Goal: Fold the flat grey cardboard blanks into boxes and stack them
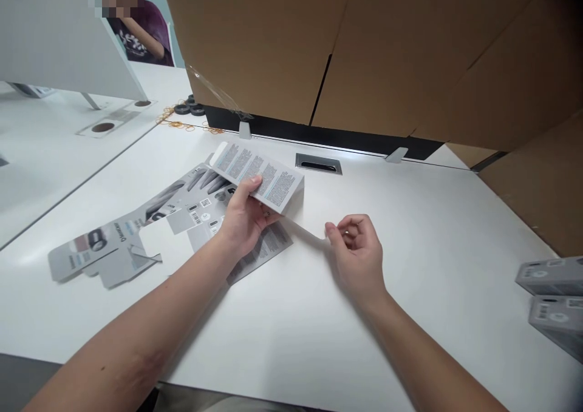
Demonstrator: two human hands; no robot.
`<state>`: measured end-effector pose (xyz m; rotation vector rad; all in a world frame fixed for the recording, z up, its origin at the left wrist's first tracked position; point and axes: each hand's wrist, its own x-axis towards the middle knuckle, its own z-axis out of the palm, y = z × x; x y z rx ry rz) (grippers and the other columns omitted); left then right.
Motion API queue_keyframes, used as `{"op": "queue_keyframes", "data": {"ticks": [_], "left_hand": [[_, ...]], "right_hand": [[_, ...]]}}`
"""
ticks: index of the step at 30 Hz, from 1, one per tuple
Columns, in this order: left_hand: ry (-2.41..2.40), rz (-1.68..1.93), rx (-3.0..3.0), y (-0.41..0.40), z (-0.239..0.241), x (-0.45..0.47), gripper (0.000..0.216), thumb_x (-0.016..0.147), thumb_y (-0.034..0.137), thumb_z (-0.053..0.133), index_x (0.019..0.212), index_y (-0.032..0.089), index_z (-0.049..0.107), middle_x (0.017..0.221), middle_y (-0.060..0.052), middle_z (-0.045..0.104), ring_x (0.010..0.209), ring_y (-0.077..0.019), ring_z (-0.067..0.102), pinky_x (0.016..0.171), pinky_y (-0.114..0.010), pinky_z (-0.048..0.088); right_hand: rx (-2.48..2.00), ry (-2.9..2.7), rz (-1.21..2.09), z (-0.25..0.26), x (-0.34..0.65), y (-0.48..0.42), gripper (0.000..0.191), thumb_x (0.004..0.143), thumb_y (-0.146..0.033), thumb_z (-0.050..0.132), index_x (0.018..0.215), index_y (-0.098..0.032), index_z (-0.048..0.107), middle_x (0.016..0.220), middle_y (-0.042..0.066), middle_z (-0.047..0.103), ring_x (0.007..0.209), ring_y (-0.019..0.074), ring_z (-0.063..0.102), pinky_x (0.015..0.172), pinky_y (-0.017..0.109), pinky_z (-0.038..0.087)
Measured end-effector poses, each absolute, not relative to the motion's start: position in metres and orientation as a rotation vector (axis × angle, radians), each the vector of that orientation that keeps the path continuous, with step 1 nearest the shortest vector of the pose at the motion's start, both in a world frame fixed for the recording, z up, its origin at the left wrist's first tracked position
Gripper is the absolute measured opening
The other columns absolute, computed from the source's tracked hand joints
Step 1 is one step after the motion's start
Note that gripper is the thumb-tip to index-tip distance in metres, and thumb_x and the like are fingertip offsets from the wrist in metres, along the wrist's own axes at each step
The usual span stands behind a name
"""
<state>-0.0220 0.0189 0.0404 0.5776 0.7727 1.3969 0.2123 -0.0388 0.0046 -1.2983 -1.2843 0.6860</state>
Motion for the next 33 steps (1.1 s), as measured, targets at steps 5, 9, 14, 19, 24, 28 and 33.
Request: {"op": "queue_keyframes", "data": {"ticks": [5, 9, 14, 19, 24, 28, 33], "left_hand": [[0.809, 1.403, 0.665, 0.018, 0.041, -0.025, 0.061, 0.089, 0.062, 0.095, 0.135, 0.026, 0.076, 0.127, -0.009, 0.087, 0.111, -0.0343, 0.083, 0.085, -0.045, 0.074], [0.823, 1.397, 0.691, 0.018, 0.040, -0.024, 0.064, 0.087, 0.064, 0.096, 0.135, 0.026, 0.077, 0.130, -0.010, 0.088, 0.117, -0.0371, 0.084, 0.087, -0.047, 0.075], [0.775, 1.377, 0.672, 0.016, 0.037, -0.019, 0.065, 0.085, 0.062, 0.099, 0.135, 0.026, 0.077, 0.130, -0.010, 0.089, 0.116, -0.0370, 0.086, 0.082, -0.044, 0.075], [0.694, 1.319, 0.711, 0.013, 0.036, -0.015, 0.062, 0.090, 0.062, 0.098, 0.134, 0.025, 0.076, 0.126, -0.010, 0.090, 0.116, -0.0372, 0.088, 0.083, -0.043, 0.076], [0.731, 1.349, 0.724, 0.017, 0.039, -0.022, 0.064, 0.091, 0.065, 0.096, 0.137, 0.026, 0.076, 0.130, -0.008, 0.090, 0.119, -0.0356, 0.087, 0.089, -0.043, 0.075], [0.748, 1.384, 0.636, 0.020, 0.041, -0.026, 0.062, 0.090, 0.064, 0.095, 0.136, 0.027, 0.075, 0.133, -0.007, 0.089, 0.113, -0.0308, 0.086, 0.085, -0.039, 0.074], [0.727, 1.373, 0.654, 0.018, 0.044, -0.026, 0.059, 0.091, 0.063, 0.094, 0.135, 0.029, 0.076, 0.130, -0.006, 0.089, 0.114, -0.0315, 0.086, 0.082, -0.039, 0.074]], "right_hand": [[-1.352, -1.324, 0.792, 0.005, 0.216, -0.036, 0.053, 0.107, -0.070, 0.087, 0.085, -0.026, 0.069, 0.075, 0.000, 0.060, 0.066, 0.0165, 0.050, 0.058, 0.030, 0.042], [-1.365, -1.375, 0.755, 0.007, 0.217, -0.038, 0.057, 0.107, -0.069, 0.085, 0.076, -0.026, 0.065, 0.069, -0.001, 0.055, 0.064, 0.0167, 0.046, 0.059, 0.031, 0.038], [-1.386, -1.354, 0.695, 0.009, 0.216, -0.038, 0.048, 0.099, -0.052, 0.084, 0.069, -0.027, 0.056, 0.064, -0.004, 0.048, 0.059, 0.0151, 0.042, 0.056, 0.031, 0.035], [-1.423, -1.360, 0.639, 0.008, 0.216, -0.037, 0.044, 0.095, -0.043, 0.080, 0.066, -0.027, 0.052, 0.062, -0.004, 0.047, 0.059, 0.0144, 0.042, 0.055, 0.030, 0.034], [-1.268, -1.351, 0.790, 0.009, 0.216, -0.038, 0.054, 0.107, -0.061, 0.086, 0.075, -0.026, 0.060, 0.065, -0.004, 0.050, 0.056, 0.0134, 0.041, 0.053, 0.029, 0.034], [-1.138, -1.360, 0.972, 0.010, 0.216, -0.039, 0.070, 0.111, -0.087, 0.079, 0.081, -0.026, 0.066, 0.069, -0.002, 0.062, 0.046, 0.0117, 0.045, 0.047, 0.031, 0.036], [-1.166, -1.395, 1.054, 0.011, 0.219, -0.039, 0.074, 0.108, -0.094, 0.080, 0.081, -0.027, 0.062, 0.058, -0.005, 0.056, 0.045, 0.0131, 0.044, 0.049, 0.031, 0.040]]}}
